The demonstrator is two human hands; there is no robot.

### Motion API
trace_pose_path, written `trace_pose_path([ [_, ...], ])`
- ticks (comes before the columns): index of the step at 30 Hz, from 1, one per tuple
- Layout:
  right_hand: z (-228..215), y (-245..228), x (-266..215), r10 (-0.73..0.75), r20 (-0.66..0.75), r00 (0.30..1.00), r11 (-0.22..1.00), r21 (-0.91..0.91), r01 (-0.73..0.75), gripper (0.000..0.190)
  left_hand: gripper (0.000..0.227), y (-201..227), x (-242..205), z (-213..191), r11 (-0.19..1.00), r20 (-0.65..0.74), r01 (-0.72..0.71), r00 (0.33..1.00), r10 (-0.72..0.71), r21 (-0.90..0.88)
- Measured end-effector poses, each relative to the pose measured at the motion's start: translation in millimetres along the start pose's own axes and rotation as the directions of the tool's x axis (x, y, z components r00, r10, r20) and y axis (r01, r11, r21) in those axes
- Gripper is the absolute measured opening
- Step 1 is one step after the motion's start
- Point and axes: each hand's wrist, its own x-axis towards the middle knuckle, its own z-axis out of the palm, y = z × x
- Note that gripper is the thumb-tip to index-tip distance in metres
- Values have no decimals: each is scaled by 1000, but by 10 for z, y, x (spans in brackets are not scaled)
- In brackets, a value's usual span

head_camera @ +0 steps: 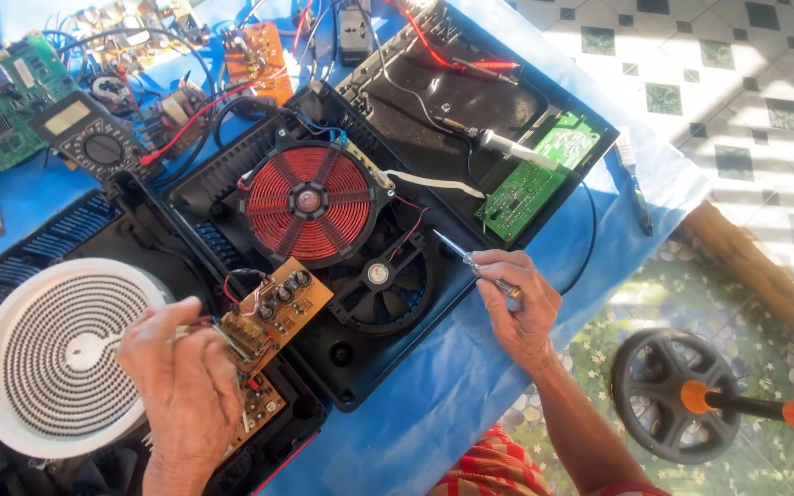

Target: The person works on a disassembled electronic device, using a screwdriver to adjust components on a circuit board and a soldering iron to work on connections. The person handles the circuit board and various tools while working on the device.

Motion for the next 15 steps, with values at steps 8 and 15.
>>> trace_pose_path([
  [8,-407,9,837,-263,20,964,845,-477,241,15,13,-123,-173,-64,988,-84,82,994,-71,128],
  [15,-350,38,816,-139,169,976,974,-155,166,27,58,-180,-220,23,992,-107,116,988,-111,41],
])
